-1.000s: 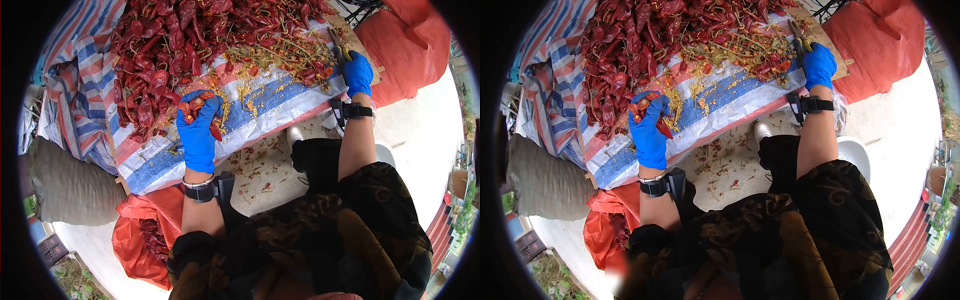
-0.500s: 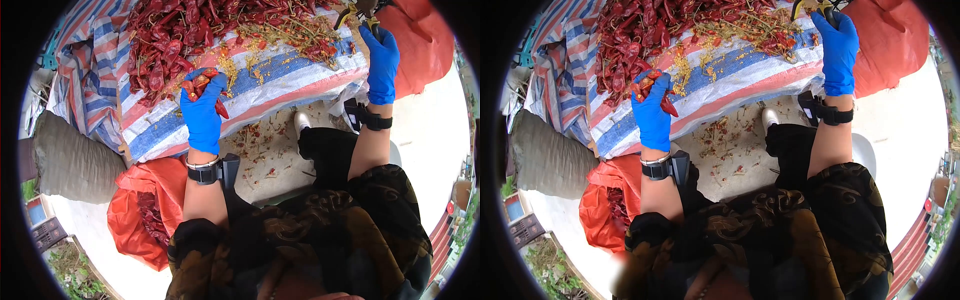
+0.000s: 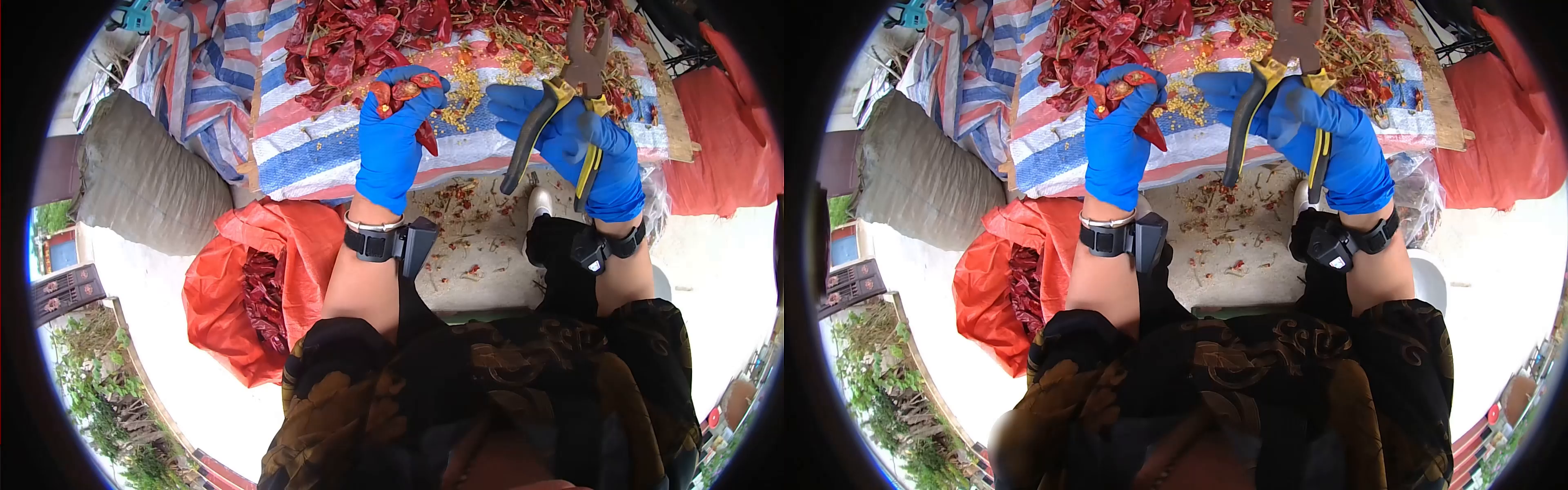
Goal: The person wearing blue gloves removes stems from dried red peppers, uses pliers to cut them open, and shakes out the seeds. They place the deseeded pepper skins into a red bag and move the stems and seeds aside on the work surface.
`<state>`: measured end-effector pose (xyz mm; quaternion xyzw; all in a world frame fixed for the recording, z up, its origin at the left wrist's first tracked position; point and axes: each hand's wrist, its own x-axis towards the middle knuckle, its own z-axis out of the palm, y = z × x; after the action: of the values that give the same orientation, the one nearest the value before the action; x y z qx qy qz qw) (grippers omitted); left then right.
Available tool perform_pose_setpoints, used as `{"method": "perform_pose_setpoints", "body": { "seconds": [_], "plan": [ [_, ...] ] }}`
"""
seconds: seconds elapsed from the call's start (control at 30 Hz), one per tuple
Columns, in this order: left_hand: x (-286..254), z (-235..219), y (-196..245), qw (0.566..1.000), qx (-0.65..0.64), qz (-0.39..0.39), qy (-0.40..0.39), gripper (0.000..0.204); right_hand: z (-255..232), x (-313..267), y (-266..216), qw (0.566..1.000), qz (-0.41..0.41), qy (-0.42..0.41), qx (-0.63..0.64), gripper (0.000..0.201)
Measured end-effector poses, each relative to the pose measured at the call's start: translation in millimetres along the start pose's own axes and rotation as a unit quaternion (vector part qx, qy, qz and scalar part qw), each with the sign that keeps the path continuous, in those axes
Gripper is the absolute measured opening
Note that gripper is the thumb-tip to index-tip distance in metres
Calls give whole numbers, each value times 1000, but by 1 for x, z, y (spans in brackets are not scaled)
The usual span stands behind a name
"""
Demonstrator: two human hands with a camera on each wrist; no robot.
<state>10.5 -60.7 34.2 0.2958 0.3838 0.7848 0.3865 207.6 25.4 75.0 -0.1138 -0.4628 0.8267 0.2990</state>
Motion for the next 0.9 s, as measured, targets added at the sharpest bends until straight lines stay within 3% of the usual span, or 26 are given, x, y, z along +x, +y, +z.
{"method": "perform_pose_setpoints", "body": {
  "seconds": [0.07,0.1,0.17,0.37,0.57,0.7,0.9],
  "plan": [
    [2,0,-1,1000,22,2,-4,18,9,0,3,994,32,-105,21,39],
    [3,0,-1,999,40,5,-10,17,10,1,3,994,32,-107,23,39],
    [3,1,-2,999,46,6,-5,17,11,1,2,977,118,-175,-35,36],
    [-1,5,-1,991,110,60,46,19,27,-12,3,962,253,-104,13,37],
    [-6,3,2,985,161,27,49,22,28,-14,5,958,265,-107,-13,36],
    [-4,3,-4,973,216,73,44,26,24,-14,3,952,285,-70,-88,35],
    [-1,3,-7,968,236,83,32,27,26,-13,2,955,284,-80,-44,35]
  ]
}}
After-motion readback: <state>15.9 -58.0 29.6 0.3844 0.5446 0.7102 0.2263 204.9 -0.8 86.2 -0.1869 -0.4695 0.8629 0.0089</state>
